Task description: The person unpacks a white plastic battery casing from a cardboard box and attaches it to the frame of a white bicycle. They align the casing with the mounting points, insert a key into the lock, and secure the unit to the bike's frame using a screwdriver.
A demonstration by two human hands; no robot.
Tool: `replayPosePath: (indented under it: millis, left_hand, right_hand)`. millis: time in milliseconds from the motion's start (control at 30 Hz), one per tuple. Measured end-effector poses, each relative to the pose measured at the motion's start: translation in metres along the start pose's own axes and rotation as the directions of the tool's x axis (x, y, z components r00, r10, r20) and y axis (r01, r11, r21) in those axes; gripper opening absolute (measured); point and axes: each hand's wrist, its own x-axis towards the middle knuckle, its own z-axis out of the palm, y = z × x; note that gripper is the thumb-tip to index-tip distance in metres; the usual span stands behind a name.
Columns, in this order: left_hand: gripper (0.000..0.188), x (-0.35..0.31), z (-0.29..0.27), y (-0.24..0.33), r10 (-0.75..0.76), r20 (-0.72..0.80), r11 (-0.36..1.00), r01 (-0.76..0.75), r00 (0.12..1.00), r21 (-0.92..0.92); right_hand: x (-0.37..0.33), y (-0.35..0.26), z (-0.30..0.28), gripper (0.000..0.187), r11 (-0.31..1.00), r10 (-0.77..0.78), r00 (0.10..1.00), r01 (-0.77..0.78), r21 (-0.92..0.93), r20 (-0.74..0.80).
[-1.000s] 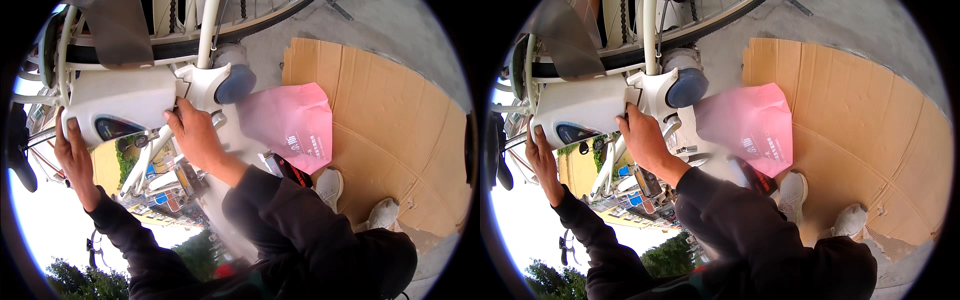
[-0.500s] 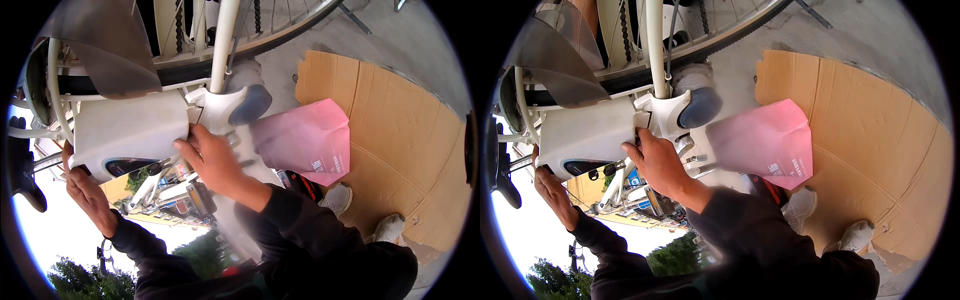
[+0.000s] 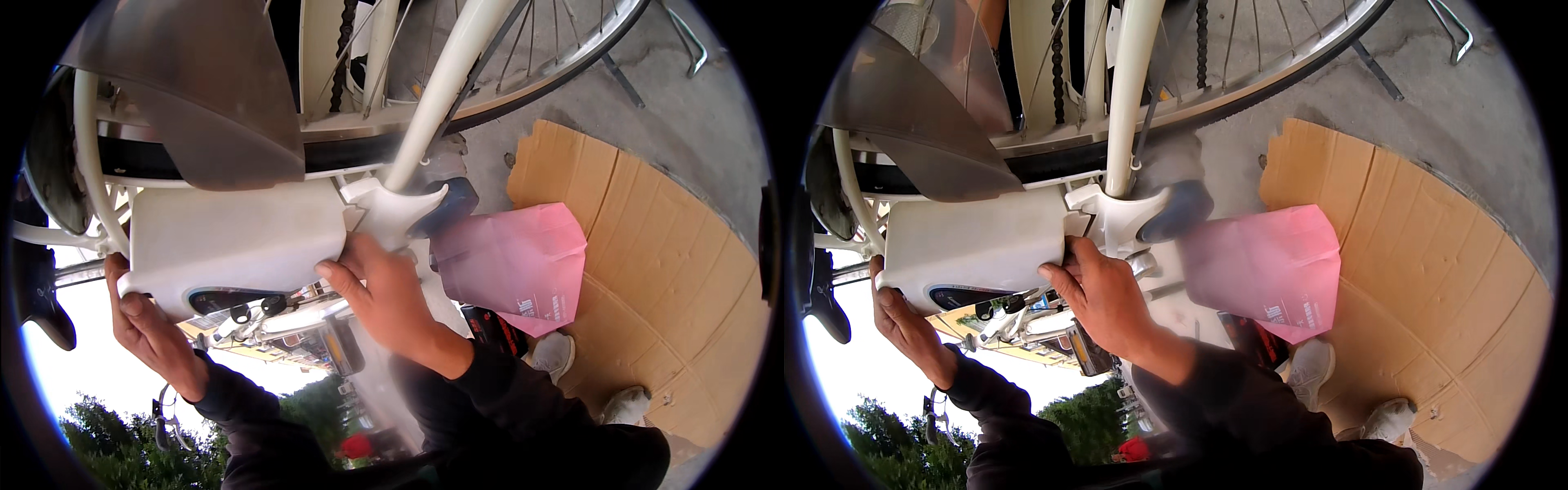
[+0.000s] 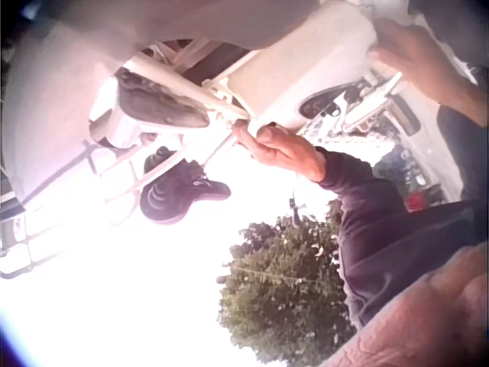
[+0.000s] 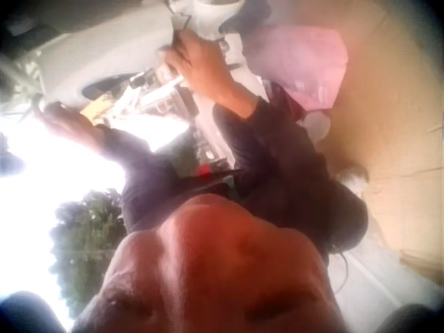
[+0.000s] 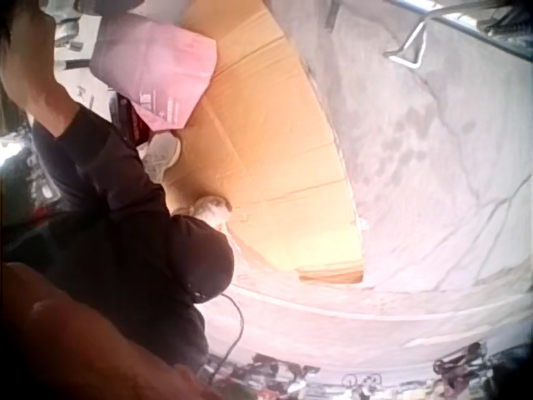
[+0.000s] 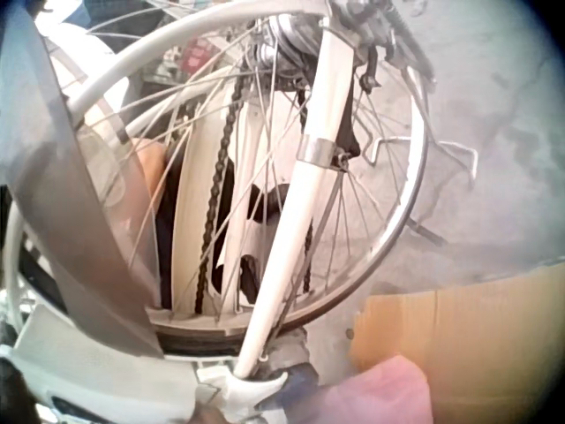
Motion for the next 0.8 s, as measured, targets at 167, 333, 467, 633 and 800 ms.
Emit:
replayPosePath:
  millis: [167,333,467,633,800]
  left_hand:
    - [0.073,-0.001,0.014,-0.003,0.023,-0.084,0.996,-0.03,0.996,-0.082]
    - [0.07,-0.008,0.015,0.004,0.027,-0.047,0.989,-0.034,0.999,-0.144]
    - [0.069,-0.004,0.013,0.009,-0.027,-0.029,0.994,0.024,0.999,-0.111]
    - [0.061,0.001,0.019,0.018,-0.021,-0.034,0.995,0.017,0.999,-0.098]
    - [0.058,0.013,0.013,0.017,-0.004,-0.066,0.997,-0.001,0.998,-0.08]
  right_hand:
    - [0.004,0.002,-0.002,0.027,0.993,-0.104,0.993,0.107,0.043,-0.061]
    - [-0.004,0.0,0.003,0.027,0.998,-0.068,0.997,0.068,0.014,-0.049]
    - [-0.003,-0.002,0.004,0.03,0.993,-0.11,0.992,0.106,-0.05,-0.069]
    - [0.005,0.003,-0.003,0.032,0.988,-0.15,0.988,0.149,-0.033,-0.045]
    - [-0.002,0.007,0.012,0.033,0.984,-0.144,0.984,0.154,0.091,-0.103]
